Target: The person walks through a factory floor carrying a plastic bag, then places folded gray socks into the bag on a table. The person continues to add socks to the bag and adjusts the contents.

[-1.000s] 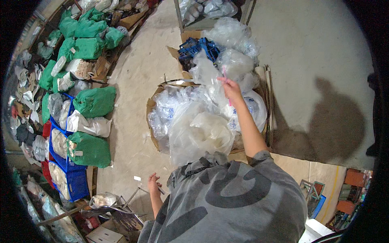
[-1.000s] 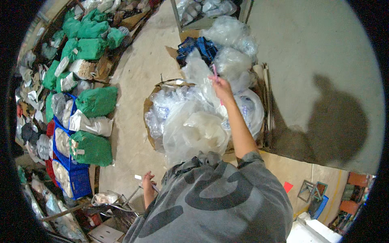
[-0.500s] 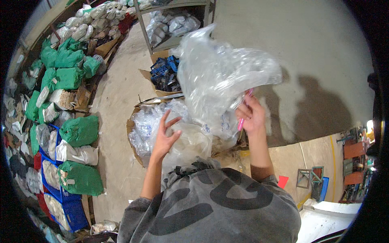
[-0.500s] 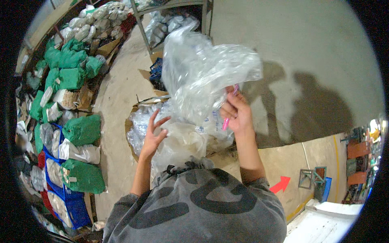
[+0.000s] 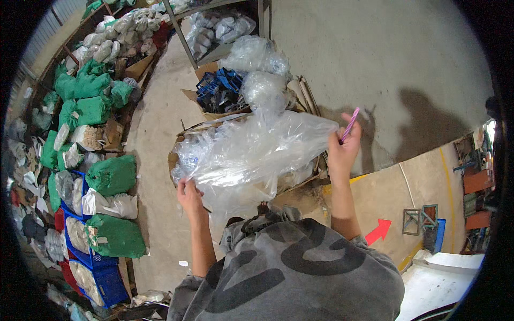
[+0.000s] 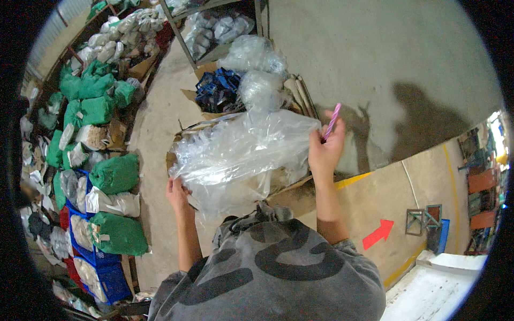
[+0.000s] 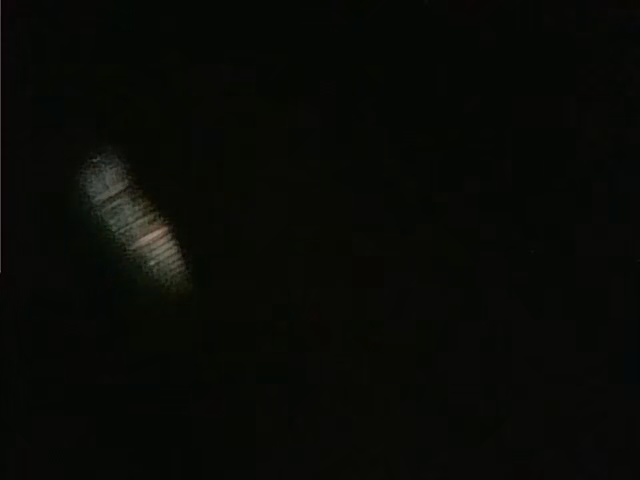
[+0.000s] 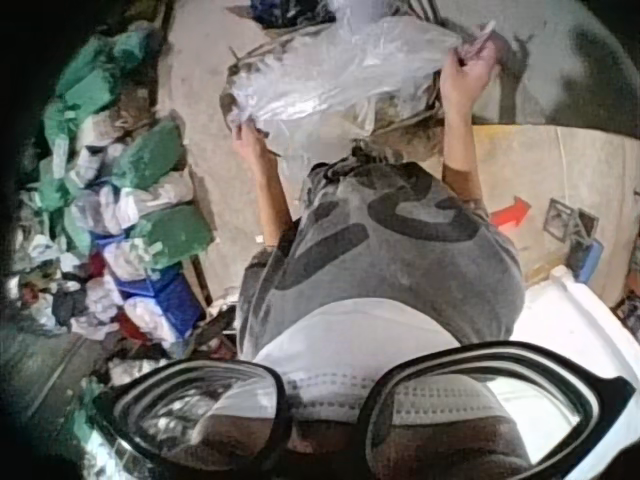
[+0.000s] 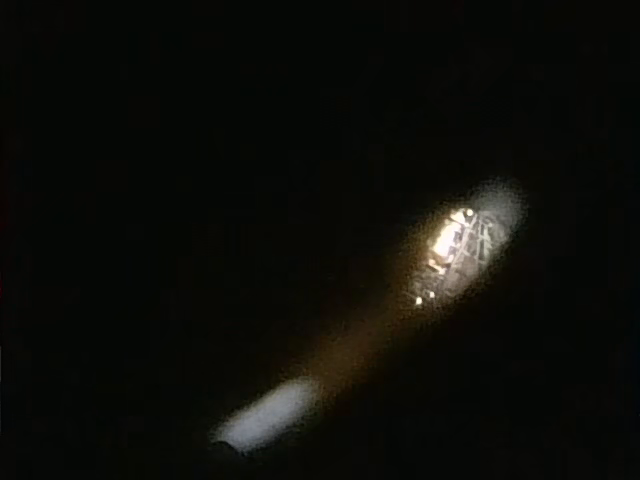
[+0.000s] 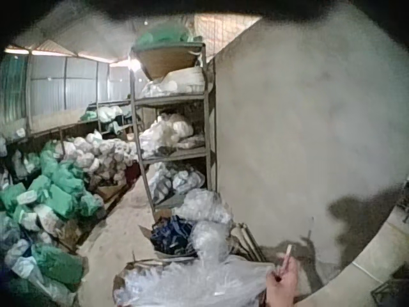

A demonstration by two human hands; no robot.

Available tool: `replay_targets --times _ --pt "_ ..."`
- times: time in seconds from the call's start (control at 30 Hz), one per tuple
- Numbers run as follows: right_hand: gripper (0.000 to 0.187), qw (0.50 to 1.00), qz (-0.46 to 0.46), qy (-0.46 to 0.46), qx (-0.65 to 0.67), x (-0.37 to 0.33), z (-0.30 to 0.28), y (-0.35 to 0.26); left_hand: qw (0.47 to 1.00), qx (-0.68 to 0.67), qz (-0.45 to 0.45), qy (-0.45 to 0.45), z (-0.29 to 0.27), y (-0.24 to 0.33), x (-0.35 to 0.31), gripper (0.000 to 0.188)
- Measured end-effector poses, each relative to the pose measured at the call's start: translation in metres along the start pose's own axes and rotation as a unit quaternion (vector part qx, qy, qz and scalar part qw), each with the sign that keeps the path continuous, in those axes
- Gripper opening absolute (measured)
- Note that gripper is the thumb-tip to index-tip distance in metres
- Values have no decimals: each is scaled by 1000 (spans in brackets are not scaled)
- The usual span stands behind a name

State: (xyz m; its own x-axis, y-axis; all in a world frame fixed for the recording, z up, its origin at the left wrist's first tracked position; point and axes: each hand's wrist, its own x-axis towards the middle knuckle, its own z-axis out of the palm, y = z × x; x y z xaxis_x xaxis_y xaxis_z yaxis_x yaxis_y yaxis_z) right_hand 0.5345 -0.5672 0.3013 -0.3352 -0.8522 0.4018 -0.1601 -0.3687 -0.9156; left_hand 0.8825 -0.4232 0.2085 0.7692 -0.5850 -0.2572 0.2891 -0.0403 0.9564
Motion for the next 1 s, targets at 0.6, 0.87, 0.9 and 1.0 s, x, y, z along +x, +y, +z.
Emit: replay_targets --times 0.6,0.87,0.9,1.0 --pt "26 950 -151 -126 -241 -158 -85 -47 901 270 332 -76 -144 -17 -140 10" --pt "22 782 251 -328 -466 -316 -285 33 882 427 -119 -159 -260 -218 -204 24" --pt "21 773 292 -302 -475 -328 -305 34 876 421 -158 -174 -256 -228 -215 26" --pt "29 741 292 -304 -523 -346 -349 34 885 301 -247 -254 -208 -239 -234 29"
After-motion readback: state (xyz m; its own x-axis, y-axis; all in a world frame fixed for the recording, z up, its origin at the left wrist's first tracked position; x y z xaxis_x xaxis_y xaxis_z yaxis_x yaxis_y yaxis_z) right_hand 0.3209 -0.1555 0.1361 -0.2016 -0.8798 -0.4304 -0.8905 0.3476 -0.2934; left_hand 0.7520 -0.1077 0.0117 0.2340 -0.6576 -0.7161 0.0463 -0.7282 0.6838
